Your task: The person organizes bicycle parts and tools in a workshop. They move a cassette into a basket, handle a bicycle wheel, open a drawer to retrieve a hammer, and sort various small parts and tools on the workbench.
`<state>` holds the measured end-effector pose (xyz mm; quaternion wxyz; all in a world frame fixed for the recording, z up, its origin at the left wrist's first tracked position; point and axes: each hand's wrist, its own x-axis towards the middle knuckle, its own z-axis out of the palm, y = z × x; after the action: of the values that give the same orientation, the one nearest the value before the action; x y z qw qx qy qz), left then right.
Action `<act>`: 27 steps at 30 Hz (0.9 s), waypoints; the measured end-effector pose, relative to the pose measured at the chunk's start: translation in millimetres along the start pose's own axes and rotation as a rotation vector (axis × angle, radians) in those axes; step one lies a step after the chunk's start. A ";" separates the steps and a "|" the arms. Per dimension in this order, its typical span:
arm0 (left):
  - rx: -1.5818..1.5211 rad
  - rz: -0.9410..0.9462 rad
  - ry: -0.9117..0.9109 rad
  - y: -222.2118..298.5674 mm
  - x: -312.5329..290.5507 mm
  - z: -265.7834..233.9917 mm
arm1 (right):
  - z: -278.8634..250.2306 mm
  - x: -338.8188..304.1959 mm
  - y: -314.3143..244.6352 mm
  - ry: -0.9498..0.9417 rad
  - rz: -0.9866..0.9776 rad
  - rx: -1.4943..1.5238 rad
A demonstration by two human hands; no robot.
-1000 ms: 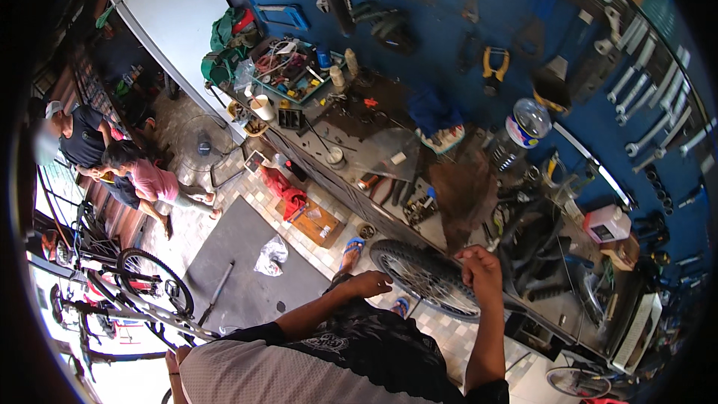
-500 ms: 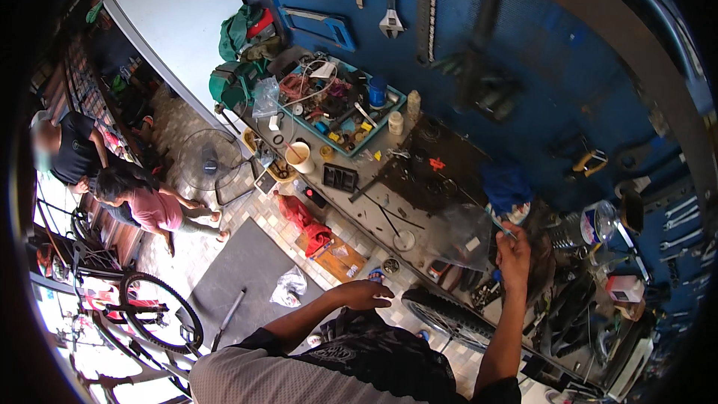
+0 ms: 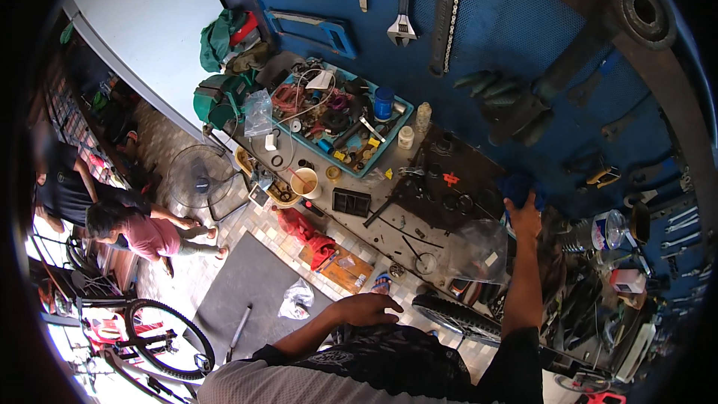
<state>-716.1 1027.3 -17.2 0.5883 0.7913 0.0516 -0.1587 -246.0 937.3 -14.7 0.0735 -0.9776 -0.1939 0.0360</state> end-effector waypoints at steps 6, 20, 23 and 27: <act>0.062 0.046 0.004 18.4 -6.1 -29.8 | 20.1 14.4 47.2 0.204 -0.062 0.151; 0.100 0.256 -0.237 61.9 31.5 -50.6 | -259.0 -74.0 59.4 0.913 -0.163 0.722; 0.153 0.296 -0.301 71.6 41.0 -47.0 | -289.7 -106.9 73.3 0.945 -0.106 0.935; 0.286 0.354 -0.389 89.5 60.5 -40.7 | -270.5 -112.6 71.6 1.070 -0.166 1.038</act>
<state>-627.2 1032.4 56.3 0.4881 0.8177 -0.2234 -0.2079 -296.4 793.5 245.6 0.6117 -0.6836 -0.1630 -0.3631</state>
